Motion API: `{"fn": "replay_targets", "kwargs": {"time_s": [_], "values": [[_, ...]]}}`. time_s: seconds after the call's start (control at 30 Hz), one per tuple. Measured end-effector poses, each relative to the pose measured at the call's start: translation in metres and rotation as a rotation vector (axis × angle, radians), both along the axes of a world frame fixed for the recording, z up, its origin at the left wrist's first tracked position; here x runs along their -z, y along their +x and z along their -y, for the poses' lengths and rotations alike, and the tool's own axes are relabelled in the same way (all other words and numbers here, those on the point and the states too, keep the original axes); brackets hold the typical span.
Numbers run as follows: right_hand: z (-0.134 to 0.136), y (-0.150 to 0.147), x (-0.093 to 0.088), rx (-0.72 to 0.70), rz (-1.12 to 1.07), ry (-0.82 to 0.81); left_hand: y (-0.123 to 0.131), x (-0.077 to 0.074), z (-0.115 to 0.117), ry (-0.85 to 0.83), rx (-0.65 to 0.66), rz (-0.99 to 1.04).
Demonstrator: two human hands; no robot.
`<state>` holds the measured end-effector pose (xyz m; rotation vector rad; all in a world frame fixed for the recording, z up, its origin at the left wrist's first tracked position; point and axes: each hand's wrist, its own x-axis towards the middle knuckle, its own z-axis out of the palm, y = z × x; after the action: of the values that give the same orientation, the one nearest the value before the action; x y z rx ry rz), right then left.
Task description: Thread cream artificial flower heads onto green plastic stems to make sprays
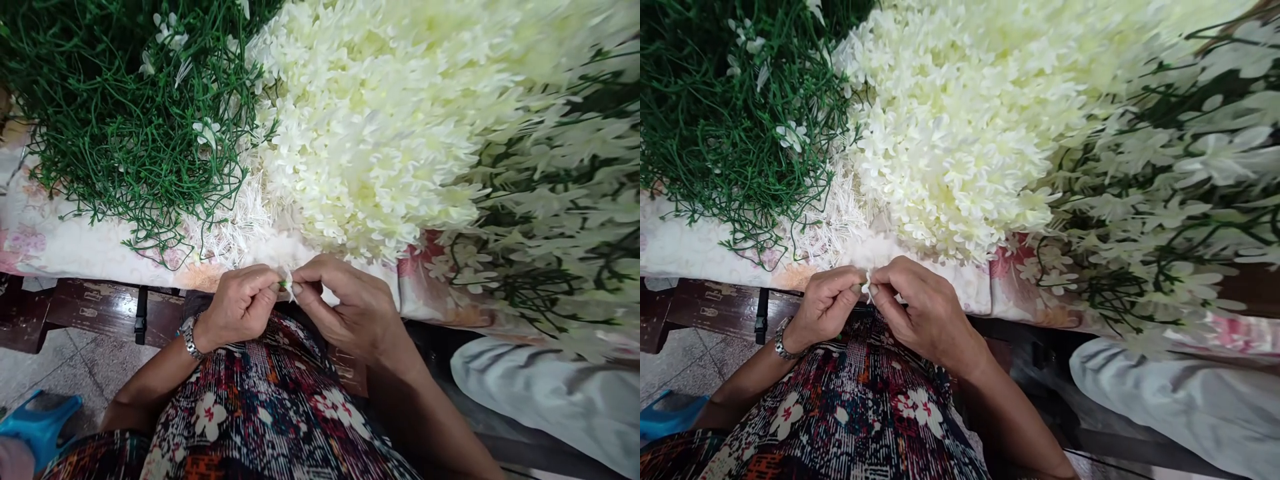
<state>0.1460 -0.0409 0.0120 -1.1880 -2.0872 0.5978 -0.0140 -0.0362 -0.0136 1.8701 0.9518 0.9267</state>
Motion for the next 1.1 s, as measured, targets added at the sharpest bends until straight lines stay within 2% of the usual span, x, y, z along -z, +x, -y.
{"fn": "replay_targets", "kwargs": {"time_s": [0.13,0.3,0.57,0.83,1.1], "values": [[0.0,0.002,0.0,-0.037,-0.013,-0.018,-0.001,-0.002,0.002,-0.02,-0.034,-0.003],[0.002,0.002,0.004,-0.043,0.025,0.052,-0.001,-0.003,0.002,-0.051,-0.073,-0.005],[0.0,0.002,0.002,-0.064,0.056,0.045,0.001,0.001,0.002,0.009,-0.071,0.059],[-0.003,-0.001,0.011,-0.067,0.036,0.103,0.003,0.009,0.002,0.127,-0.124,0.047],[-0.006,-0.004,0.011,-0.075,0.067,0.118,0.003,0.007,0.0,0.109,-0.118,-0.014]]}}
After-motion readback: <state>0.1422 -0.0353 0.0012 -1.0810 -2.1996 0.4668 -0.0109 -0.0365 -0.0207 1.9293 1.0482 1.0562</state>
